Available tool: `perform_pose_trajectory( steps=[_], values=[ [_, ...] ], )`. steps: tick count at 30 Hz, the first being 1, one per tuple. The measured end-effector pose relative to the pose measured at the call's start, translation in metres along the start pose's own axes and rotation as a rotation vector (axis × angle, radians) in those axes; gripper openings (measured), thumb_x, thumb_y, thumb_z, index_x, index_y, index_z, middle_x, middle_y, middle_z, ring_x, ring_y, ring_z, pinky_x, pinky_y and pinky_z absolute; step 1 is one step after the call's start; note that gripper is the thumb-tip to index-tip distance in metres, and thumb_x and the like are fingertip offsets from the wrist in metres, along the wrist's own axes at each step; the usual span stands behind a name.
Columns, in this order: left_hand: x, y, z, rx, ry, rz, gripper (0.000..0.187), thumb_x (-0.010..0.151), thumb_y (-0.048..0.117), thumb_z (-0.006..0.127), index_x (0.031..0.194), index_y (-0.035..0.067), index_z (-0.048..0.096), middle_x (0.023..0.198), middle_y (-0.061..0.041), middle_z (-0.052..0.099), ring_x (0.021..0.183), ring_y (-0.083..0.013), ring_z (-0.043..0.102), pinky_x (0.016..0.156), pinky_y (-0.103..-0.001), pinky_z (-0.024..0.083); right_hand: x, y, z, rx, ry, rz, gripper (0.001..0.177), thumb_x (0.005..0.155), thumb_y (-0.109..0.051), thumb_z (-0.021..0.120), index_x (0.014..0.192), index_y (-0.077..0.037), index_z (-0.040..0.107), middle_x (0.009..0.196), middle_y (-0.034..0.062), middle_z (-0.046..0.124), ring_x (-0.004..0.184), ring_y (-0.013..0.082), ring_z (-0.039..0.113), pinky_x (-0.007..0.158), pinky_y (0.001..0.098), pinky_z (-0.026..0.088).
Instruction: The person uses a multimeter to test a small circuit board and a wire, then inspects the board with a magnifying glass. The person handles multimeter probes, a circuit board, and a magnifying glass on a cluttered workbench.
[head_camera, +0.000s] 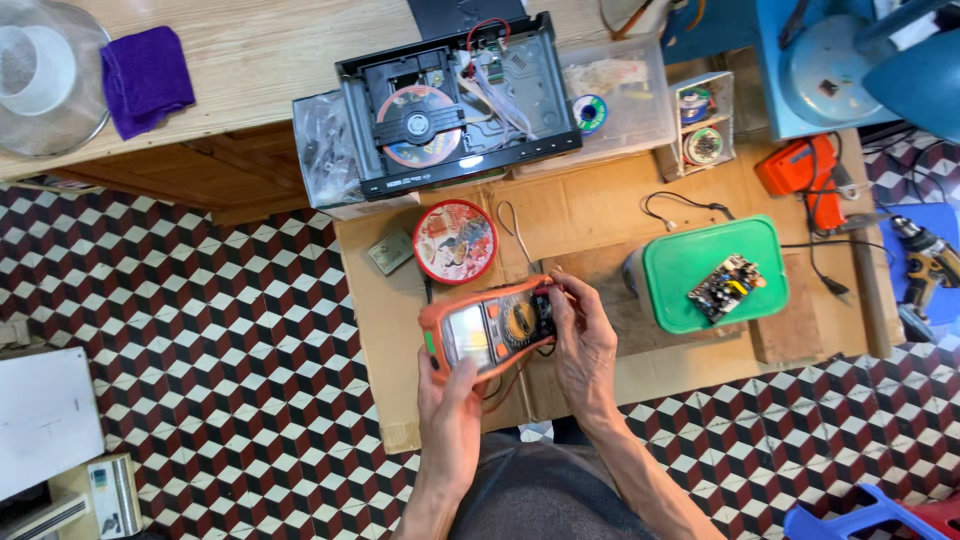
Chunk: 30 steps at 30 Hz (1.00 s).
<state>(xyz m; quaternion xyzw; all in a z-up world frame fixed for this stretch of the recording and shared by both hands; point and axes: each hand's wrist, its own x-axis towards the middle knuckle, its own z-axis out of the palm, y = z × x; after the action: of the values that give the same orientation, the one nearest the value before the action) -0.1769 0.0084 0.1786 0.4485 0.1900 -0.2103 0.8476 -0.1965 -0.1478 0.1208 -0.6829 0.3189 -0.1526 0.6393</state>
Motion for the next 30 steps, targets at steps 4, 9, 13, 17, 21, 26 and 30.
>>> perform_pose_trajectory(
  steps=[4, 9, 13, 17, 21, 26, 30],
  values=[
    [-0.051, -0.002, 0.011, -0.346, -0.272, -0.32, 0.072, 0.093, 0.057, 0.061, 0.14, 0.003, 0.051, 0.134, -0.01, 0.065, 0.125, -0.022, 0.062, 0.104, -0.041, 0.05, -0.023, -0.031, -0.061, 0.044, -0.045, -0.009, 0.028, 0.107, -0.01, 0.055, 0.133, -0.004, 0.063, 0.112, 0.0047, 0.069, 0.095, 0.0082, 0.062, 0.078, 0.0239, 0.053],
    [-0.06, -0.066, 0.065, -0.127, -0.276, -0.76, 0.055, 0.097, 0.048, 0.067, 0.131, 0.005, 0.061, 0.113, -0.01, 0.071, 0.097, -0.0212, 0.07, 0.085, -0.039, 0.059, -0.037, -0.049, -0.159, -0.107, -0.143, -0.312, 0.024, 0.105, -0.008, 0.057, 0.129, -0.003, 0.062, 0.128, 0.0072, 0.069, 0.107, 0.0114, 0.068, 0.094, 0.0248, 0.056],
    [-0.086, -0.126, 0.138, -0.097, -0.504, -0.895, 0.053, 0.095, 0.042, 0.066, 0.129, 0.002, 0.06, 0.109, -0.013, 0.073, 0.091, -0.0227, 0.075, 0.081, -0.038, 0.064, -0.044, -0.048, -0.257, 0.007, -0.07, -0.241, 0.027, 0.105, -0.008, 0.056, 0.131, -0.002, 0.062, 0.121, 0.0081, 0.07, 0.105, 0.0118, 0.067, 0.093, 0.0259, 0.056],
    [-0.111, -0.193, 0.214, -0.177, -0.588, -0.971, 0.055, 0.092, 0.039, 0.062, 0.129, -0.002, 0.058, 0.109, -0.016, 0.072, 0.091, -0.0256, 0.075, 0.082, -0.04, 0.064, -0.039, -0.042, -0.348, 0.165, 0.095, -0.203, 0.022, 0.106, -0.011, 0.053, 0.124, 0.0, 0.06, 0.121, 0.0077, 0.072, 0.109, 0.0123, 0.068, 0.096, 0.0273, 0.056],
    [-0.12, -0.238, 0.252, -0.186, -0.57, -0.781, 0.055, 0.096, 0.035, 0.059, 0.131, -0.007, 0.057, 0.106, -0.019, 0.071, 0.087, -0.0265, 0.075, 0.078, -0.04, 0.064, -0.005, -0.029, -0.417, 0.468, 0.201, -0.03, 0.022, 0.105, -0.011, 0.057, 0.123, 0.001, 0.062, 0.113, 0.0076, 0.069, 0.1, 0.0141, 0.066, 0.094, 0.0268, 0.053],
    [-0.096, -0.259, 0.273, -0.196, -0.643, -0.684, 0.055, 0.096, 0.036, 0.056, 0.131, -0.007, 0.056, 0.107, -0.019, 0.071, 0.087, -0.0259, 0.074, 0.079, -0.04, 0.064, 0.048, -0.019, -0.46, 0.677, -0.019, 0.212, 0.021, 0.099, -0.012, 0.061, 0.116, 0.0, 0.062, 0.099, 0.0073, 0.067, 0.085, 0.0147, 0.063, 0.081, 0.031, 0.055],
    [-0.069, -0.272, 0.285, -0.222, -0.601, -0.589, 0.058, 0.095, 0.035, 0.056, 0.136, -0.006, 0.056, 0.112, -0.019, 0.07, 0.092, -0.0261, 0.073, 0.083, -0.041, 0.063, 0.083, -0.012, -0.472, 0.72, -0.068, 0.229, 0.017, 0.098, -0.011, 0.063, 0.113, -0.002, 0.062, 0.095, 0.0068, 0.067, 0.077, 0.014, 0.061, 0.066, 0.029, 0.05]
  ],
)
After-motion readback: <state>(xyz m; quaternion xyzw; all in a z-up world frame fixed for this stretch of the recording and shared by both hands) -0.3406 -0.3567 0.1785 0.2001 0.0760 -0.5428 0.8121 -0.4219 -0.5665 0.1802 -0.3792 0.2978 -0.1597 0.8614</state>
